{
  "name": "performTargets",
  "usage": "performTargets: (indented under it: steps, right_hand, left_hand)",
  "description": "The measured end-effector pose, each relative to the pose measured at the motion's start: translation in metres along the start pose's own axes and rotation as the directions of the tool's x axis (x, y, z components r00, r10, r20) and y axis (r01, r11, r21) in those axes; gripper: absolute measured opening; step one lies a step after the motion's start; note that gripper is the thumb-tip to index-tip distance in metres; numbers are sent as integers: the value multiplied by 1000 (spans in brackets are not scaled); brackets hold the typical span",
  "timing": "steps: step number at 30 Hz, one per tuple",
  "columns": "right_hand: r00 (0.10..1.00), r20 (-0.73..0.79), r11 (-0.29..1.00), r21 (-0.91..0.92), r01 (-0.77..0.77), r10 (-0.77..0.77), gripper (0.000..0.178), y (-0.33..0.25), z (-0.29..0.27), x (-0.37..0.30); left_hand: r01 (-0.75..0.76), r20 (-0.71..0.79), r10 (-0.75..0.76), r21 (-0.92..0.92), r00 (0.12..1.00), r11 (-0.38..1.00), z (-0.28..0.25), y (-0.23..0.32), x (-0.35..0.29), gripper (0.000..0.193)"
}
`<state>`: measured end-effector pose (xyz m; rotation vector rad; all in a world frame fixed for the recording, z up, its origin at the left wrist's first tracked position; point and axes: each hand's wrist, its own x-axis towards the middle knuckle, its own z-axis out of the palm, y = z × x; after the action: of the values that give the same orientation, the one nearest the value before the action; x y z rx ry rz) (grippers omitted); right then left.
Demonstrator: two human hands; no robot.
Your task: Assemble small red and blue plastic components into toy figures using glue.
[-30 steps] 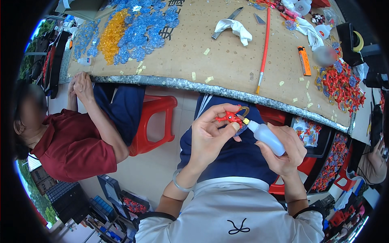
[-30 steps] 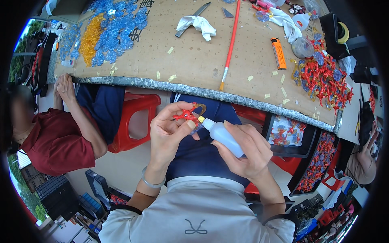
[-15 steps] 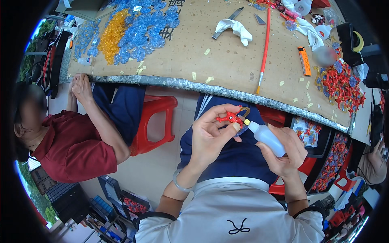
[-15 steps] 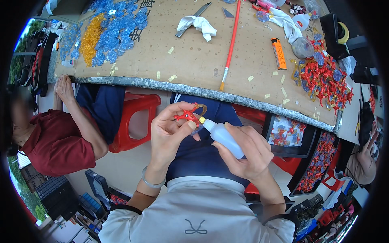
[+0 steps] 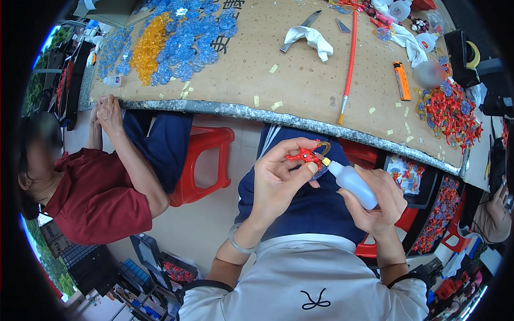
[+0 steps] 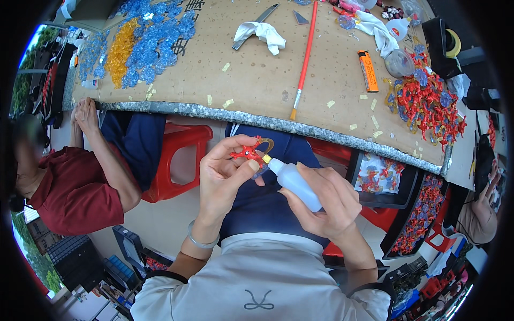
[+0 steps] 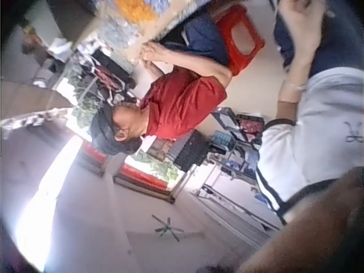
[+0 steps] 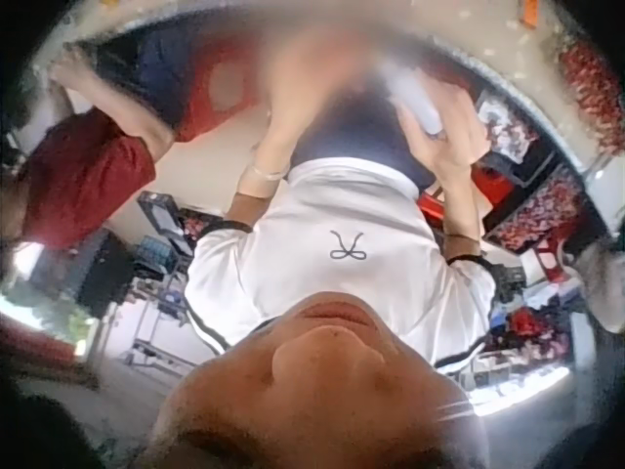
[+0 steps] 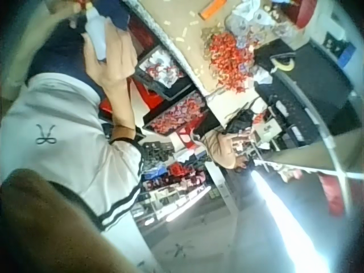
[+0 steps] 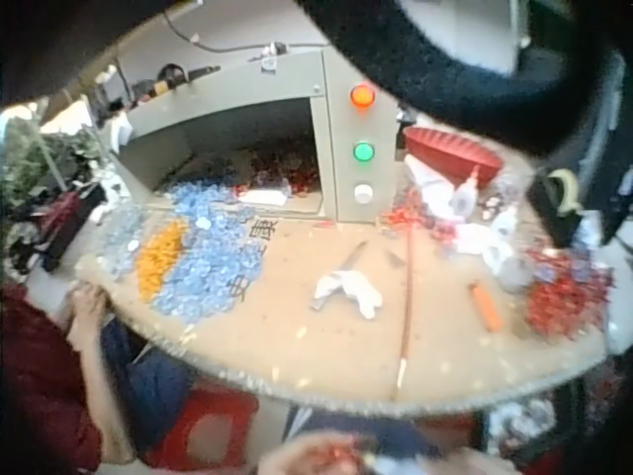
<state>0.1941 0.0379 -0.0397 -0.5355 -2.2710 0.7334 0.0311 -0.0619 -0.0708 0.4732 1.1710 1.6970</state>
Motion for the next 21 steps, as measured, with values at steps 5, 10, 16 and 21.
performTargets:
  steps: [5,10,16,21]
  right_hand:
    - [1000,1,1000,17,-3,3,44,0,1,0]
    - [1000,-4,1000,6,2,-2,44,0,2,1]
    - [999,-5,999,-9,36,-36,44,-3,0,7]
    - [997,-26,992,-103,72,-75,45,-6,-16,25]
  left_hand:
    - [5,-13,-5,5,1000,1000,0,2,-1,32]
    - [-15,-3,15,-5,1000,1000,0,4,-2,31]
    - [-38,5,38,-19,999,999,-1,8,-1,32]
    - [-137,24,140,-86,990,987,13,14,16,31]
